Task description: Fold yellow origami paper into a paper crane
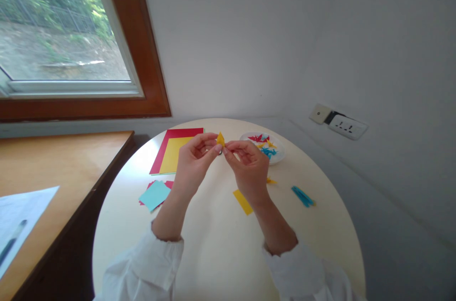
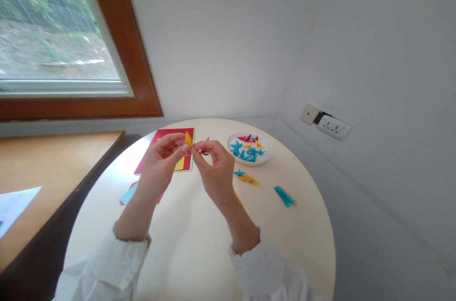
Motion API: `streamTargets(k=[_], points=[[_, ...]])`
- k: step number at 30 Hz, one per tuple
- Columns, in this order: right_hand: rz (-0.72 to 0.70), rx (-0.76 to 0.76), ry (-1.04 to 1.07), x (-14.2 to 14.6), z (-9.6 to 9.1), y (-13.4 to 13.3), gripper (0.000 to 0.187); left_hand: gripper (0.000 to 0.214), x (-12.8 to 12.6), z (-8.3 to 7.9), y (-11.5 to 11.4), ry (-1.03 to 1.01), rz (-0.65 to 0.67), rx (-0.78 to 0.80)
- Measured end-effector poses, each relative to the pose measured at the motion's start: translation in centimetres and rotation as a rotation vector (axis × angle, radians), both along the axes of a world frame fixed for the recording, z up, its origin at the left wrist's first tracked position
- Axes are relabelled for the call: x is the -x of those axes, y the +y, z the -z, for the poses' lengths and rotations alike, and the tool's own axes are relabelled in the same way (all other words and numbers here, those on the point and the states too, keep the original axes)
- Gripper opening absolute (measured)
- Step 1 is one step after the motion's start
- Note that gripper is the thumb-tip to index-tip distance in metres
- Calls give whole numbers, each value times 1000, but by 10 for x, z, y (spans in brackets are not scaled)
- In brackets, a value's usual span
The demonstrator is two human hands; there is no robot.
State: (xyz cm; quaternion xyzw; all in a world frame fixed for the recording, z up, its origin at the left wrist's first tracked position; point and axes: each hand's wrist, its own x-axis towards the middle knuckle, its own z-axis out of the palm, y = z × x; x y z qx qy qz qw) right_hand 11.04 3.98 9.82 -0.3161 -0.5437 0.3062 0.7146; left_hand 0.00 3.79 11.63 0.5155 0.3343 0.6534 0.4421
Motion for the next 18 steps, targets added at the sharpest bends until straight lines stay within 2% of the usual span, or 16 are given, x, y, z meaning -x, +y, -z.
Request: streamTargets(k=[7,18], points=[[-64,-1,-35,-1,1,0,7,14,5,2,3,-20,42,14],[-204,11,-98,-7,-6,-5,7,18,10,-7,0,-143,210,137]])
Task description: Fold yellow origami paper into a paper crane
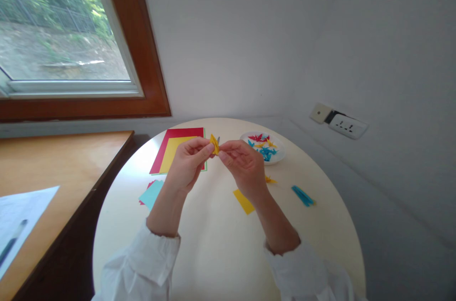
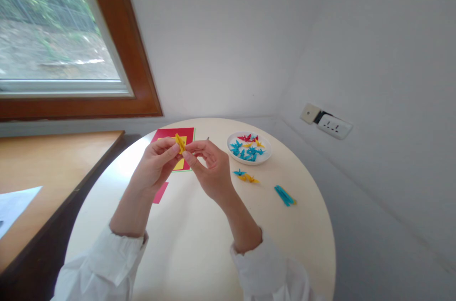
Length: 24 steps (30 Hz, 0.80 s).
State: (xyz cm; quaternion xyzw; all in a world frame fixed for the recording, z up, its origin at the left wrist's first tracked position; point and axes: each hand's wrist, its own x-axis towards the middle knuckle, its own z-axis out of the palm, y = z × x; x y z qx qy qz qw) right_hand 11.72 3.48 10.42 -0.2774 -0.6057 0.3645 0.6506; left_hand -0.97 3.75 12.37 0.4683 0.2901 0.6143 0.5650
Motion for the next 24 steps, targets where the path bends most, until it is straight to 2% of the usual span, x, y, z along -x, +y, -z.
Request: streamTargets(k=[5,12,15,20,24], points=[[21,-14,-16,-3,-2,-1,6,20,2,0,0,30,100,20],[20,-19,-39,-5,-4,-3,5,20,4,1,-1,72,141,57],[30,-36,-66,-5,-3,-2,4,17,3,1,-1,70,142,47],[150,-124,-188,-5,1,0,5,12,1,0,-3,111,98,24],[179,-152,-227,-3,1,-1,4,11,0,0,-4,136,58,12]])
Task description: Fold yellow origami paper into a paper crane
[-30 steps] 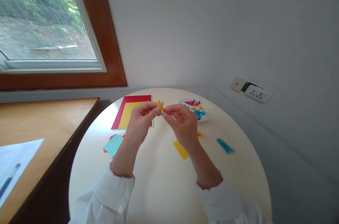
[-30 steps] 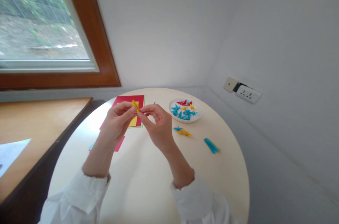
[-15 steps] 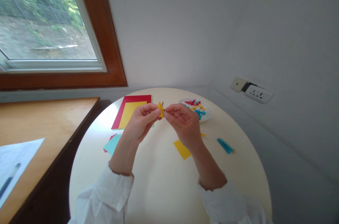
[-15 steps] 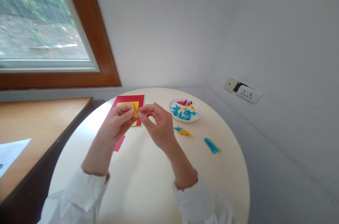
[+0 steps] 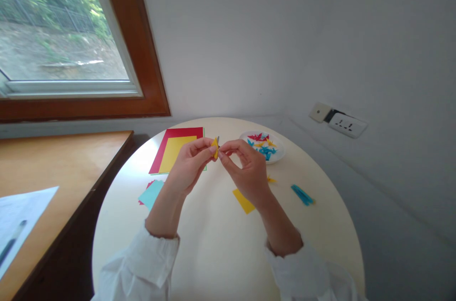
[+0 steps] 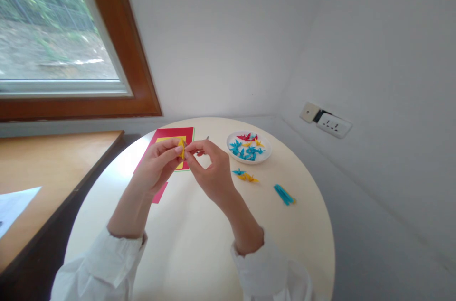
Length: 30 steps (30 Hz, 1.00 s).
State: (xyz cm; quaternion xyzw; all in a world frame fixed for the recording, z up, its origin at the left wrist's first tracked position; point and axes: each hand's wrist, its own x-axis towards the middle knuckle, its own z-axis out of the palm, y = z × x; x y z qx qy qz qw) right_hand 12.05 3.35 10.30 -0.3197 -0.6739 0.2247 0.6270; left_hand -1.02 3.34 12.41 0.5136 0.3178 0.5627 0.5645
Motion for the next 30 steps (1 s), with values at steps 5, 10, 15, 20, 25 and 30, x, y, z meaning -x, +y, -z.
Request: streamTargets(k=[5,10,15,20,25,30], points=[[5,-12,17,1,0,0,6,18,1,1,1,39,-14,-9],[16,-16,20,-1,-1,-2,12,20,3,2,2,17,38,16],[26,-92,-77,-2,-6,-7,22,18,7,3,4,-6,100,46],[130,-250,-196,-3,-9,-8,26,20,10,6,7,6,99,48],[195,-401,-225,-2,-5,-4,23,21,11,7,8,-10,91,77],[165,-402,-215,-2,-5,-3,22,18,12,6,7,-16,110,78]])
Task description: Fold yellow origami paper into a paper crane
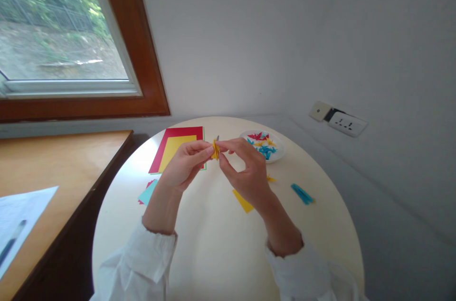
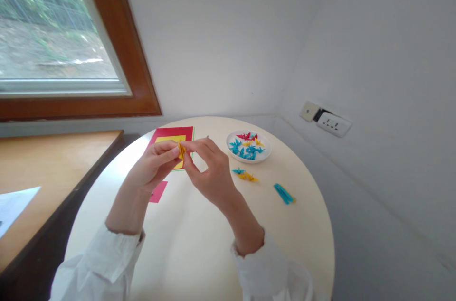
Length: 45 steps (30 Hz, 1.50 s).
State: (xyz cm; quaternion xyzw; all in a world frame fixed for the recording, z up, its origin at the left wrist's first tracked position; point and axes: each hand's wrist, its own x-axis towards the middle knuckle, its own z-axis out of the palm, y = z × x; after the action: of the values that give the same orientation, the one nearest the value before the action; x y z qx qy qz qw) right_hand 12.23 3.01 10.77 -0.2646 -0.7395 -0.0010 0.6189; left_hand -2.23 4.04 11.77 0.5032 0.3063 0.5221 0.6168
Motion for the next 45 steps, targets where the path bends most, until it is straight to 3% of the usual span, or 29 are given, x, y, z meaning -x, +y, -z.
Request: streamTargets(k=[10,25,45], points=[[-48,72,-40,-6,-1,1,24,15,1,-2,-1,24,56,-47],[-7,154,-1,-6,-3,0,10,15,0,-2,0,67,8,-49],[60,-35,30,-1,3,2,13,16,-2,-6,-4,29,-54,-22]])
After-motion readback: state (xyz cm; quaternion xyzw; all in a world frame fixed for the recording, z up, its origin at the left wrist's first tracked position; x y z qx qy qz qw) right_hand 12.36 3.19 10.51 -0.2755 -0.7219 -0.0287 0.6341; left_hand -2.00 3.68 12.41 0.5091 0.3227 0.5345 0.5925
